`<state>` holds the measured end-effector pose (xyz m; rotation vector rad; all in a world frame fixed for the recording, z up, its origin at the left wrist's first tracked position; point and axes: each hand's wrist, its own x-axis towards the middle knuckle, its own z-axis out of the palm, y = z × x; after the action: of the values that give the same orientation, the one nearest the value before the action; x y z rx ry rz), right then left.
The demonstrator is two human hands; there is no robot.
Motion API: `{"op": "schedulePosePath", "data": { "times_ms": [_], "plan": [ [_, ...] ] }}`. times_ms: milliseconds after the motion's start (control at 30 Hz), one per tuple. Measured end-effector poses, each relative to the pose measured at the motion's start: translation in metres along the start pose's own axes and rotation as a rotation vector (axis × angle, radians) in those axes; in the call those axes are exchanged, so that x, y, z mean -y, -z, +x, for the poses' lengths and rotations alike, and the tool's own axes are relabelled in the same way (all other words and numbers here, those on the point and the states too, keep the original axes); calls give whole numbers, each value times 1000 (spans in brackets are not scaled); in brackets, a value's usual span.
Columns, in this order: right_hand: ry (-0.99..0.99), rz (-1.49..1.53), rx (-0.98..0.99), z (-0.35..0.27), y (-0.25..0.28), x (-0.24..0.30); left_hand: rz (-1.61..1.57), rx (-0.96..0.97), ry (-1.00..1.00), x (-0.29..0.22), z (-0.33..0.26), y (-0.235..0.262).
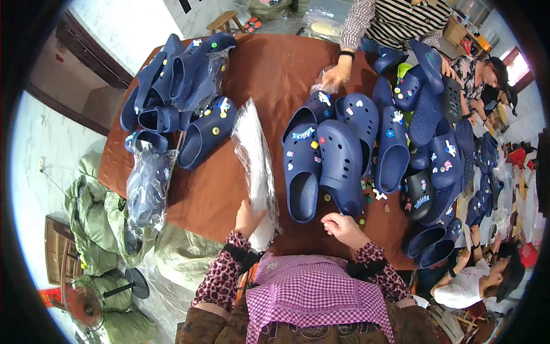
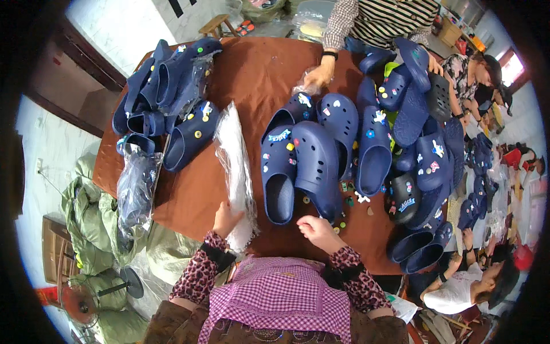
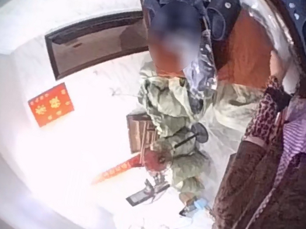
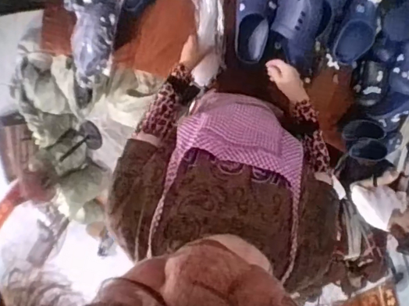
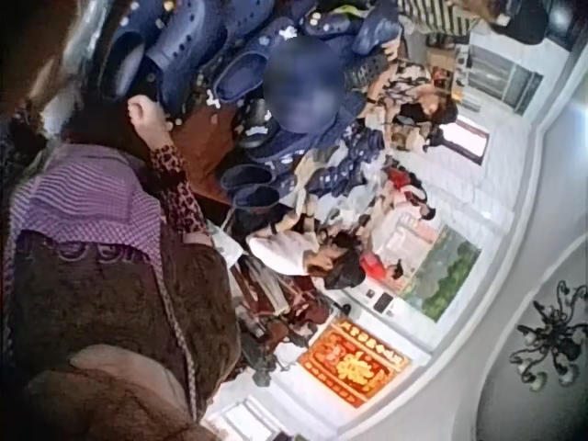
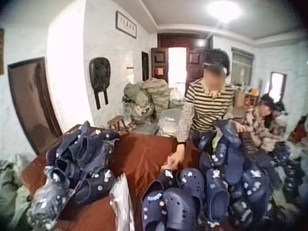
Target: Attaching decorative charms to blue clog-style shoes in a manufacturing facility.
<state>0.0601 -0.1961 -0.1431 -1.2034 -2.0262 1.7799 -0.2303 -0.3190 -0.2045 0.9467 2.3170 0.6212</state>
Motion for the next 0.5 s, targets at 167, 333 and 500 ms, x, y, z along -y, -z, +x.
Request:
{"op": "schedulePosePath", "data": {
  "times_ms": [167,333,500],
  "plan": [
    [140,-52,127,28,-38,11,-943,328,328,-26,13,7],
    [128,-62,251,34,-61,36,-1102,272,335,-49,2,16],
    [141,-59,155,34,-71,40,-1118,257,205,-63,-9,16]
  ]
}}
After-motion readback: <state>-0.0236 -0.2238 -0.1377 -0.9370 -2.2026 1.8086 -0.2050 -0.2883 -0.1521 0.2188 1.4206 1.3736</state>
